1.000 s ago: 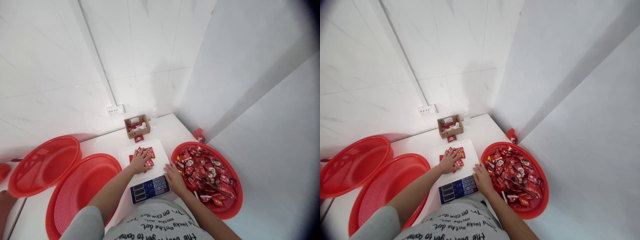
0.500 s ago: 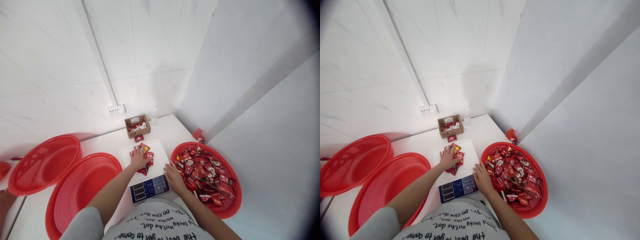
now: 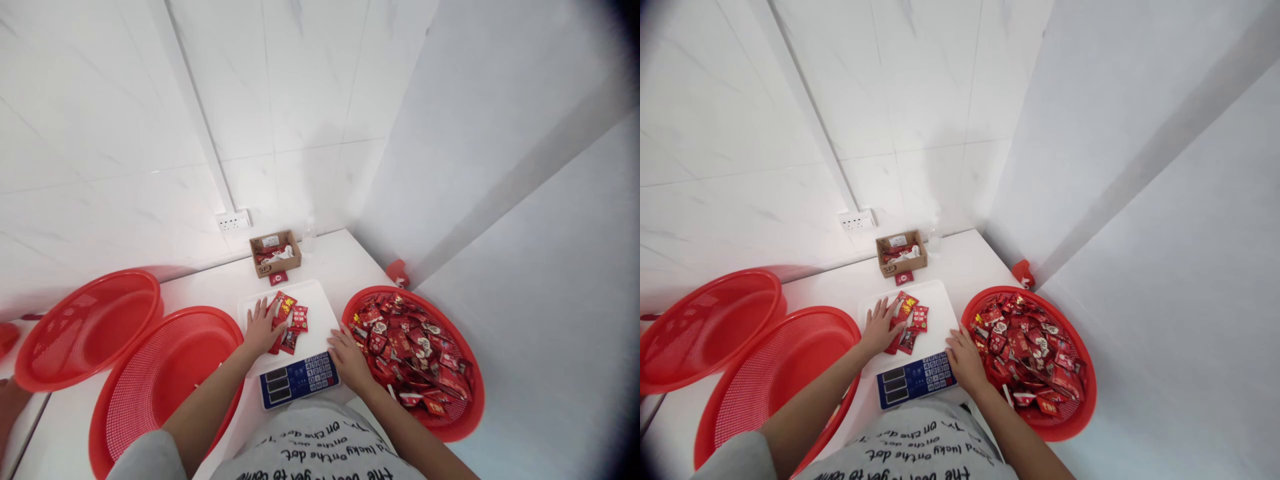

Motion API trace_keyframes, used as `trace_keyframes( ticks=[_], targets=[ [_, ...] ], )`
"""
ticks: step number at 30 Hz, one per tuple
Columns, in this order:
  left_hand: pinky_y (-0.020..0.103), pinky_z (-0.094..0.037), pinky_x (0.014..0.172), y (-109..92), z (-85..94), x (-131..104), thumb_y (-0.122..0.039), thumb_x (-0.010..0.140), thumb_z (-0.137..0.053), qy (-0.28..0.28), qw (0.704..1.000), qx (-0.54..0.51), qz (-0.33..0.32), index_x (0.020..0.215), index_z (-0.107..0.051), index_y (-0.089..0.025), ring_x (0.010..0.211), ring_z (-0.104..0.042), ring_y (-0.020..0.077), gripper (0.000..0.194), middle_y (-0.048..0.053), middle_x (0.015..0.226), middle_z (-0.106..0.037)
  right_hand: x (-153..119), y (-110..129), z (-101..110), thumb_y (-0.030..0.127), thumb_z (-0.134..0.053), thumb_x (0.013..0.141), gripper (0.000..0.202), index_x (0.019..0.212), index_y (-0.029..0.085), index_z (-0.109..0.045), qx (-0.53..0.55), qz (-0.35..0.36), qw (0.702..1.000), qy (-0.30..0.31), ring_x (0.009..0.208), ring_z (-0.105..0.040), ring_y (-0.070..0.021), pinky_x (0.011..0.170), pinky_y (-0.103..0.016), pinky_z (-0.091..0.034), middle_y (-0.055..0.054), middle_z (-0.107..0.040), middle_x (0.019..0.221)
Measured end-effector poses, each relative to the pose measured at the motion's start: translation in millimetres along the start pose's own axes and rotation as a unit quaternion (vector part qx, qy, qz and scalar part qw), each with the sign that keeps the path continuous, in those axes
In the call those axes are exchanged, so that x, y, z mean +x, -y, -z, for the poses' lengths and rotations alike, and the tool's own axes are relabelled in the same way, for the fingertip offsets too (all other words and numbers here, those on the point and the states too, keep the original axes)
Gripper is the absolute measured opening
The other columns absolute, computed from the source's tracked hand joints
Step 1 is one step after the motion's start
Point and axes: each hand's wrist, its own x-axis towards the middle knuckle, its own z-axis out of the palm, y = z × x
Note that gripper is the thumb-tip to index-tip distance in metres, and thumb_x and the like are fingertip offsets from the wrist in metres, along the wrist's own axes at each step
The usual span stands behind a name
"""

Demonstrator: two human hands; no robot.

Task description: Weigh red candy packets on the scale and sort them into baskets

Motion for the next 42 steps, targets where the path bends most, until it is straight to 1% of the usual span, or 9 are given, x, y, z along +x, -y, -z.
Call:
trace_keyframes(
  ticks=[4,10,16,21,29,32,35,39,42],
  targets=[
    [0.056,-0.008,0.108,28,9.8,-24,-0.045,0.085,-0.045,-0.057,0.996,0.059,0.037,0.14,-0.029,-0.025,0.139,-0.008,0.0308,0.061,0.012,0.151,-0.019,-1,-4,-1,0.023,-0.04,0.086,0.029,0.102,0.017,-0.064,-0.007,0.008,1.0,0.003,0.132,-0.03,-0.0235,0.107,-0.046,-0.03,-0.009,-0.057,0.123],
    [0.055,-0.023,0.105,72,9.4,-79,-0.034,0.086,-0.04,-0.03,0.989,0.017,0.144,0.134,-0.041,-0.019,0.138,-0.013,0.0325,0.049,0.011,0.151,-0.019,-2,-13,-8,0.026,-0.04,0.086,0.032,0.105,0.016,-0.063,-0.01,0.011,1.0,0.005,0.132,-0.03,-0.0247,0.108,-0.048,-0.031,-0.01,-0.057,0.123],
    [0.048,-0.028,0.106,101,2.1,-145,-0.024,0.083,-0.041,-0.037,0.992,-0.008,0.124,0.125,-0.05,-0.017,0.133,-0.029,0.0272,0.043,0.011,0.148,-0.027,-3,-21,-14,0.029,-0.039,0.086,0.034,0.106,0.017,-0.063,-0.02,0.017,1.0,-0.001,0.132,-0.03,-0.0259,0.107,-0.05,-0.032,-0.01,-0.058,0.121],
    [0.043,-0.028,0.109,125,5.4,-193,-0.024,0.081,-0.042,0.009,0.995,-0.035,0.09,0.127,-0.049,-0.019,0.135,-0.024,0.0247,0.047,0.007,0.148,-0.029,-3,-27,-19,0.033,-0.039,0.087,0.035,0.107,0.017,-0.063,-0.031,0.024,0.999,-0.011,0.129,-0.034,-0.0264,0.106,-0.051,-0.033,-0.01,-0.059,0.12],
    [0.036,-0.033,0.107,145,15.8,-245,-0.026,0.079,-0.049,0.072,0.991,-0.074,0.091,0.134,-0.039,-0.037,0.133,-0.03,0.0222,0.057,-0.005,0.15,-0.021,-3,-33,-24,0.039,-0.038,0.087,0.038,0.107,0.018,-0.062,-0.049,0.033,0.998,-0.03,0.126,-0.039,-0.027,0.105,-0.052,-0.033,-0.01,-0.06,0.119],
    [0.041,-0.031,0.107,157,21.1,-245,-0.034,0.08,-0.05,0.047,0.993,-0.059,0.096,0.138,-0.031,-0.036,0.133,-0.03,0.0247,0.062,-0.003,0.15,-0.021,-3,-31,-24,0.04,-0.037,0.088,0.039,0.108,0.017,-0.061,-0.061,0.032,0.997,-0.035,0.126,-0.039,-0.0269,0.105,-0.052,-0.033,-0.011,-0.059,0.12],
    [0.045,-0.031,0.106,182,31.0,-226,-0.042,0.084,-0.043,-0.034,0.992,-0.027,0.122,0.141,-0.028,-0.028,0.134,-0.027,0.027,0.06,0.003,0.151,-0.019,-2,-26,-23,0.04,-0.035,0.088,0.04,0.111,0.017,-0.058,-0.08,0.031,0.995,-0.047,0.127,-0.038,-0.0261,0.106,-0.049,-0.032,-0.012,-0.054,0.125],
    [0.045,-0.028,0.107,232,56.3,-175,-0.042,0.087,-0.035,-0.138,0.978,0.035,0.153,0.138,-0.032,-0.018,0.137,-0.018,0.0285,0.056,0.012,0.151,-0.017,-2,-20,-22,0.043,-0.034,0.088,0.046,0.12,0.015,-0.051,-0.106,-0.007,0.99,-0.093,0.129,-0.034,-0.0266,0.106,-0.046,-0.032,-0.014,-0.043,0.135],
    [0.052,-0.024,0.105,267,81.3,-131,-0.041,0.088,-0.033,-0.142,0.963,0.085,0.214,0.137,-0.031,-0.012,0.137,-0.017,0.033,0.057,0.02,0.146,-0.024,-3,-18,-22,0.045,-0.032,0.088,0.051,0.124,0.013,-0.047,-0.114,-0.041,0.985,-0.124,0.129,-0.035,-0.0271,0.104,-0.045,-0.035,-0.016,-0.04,0.136]
  ],
)
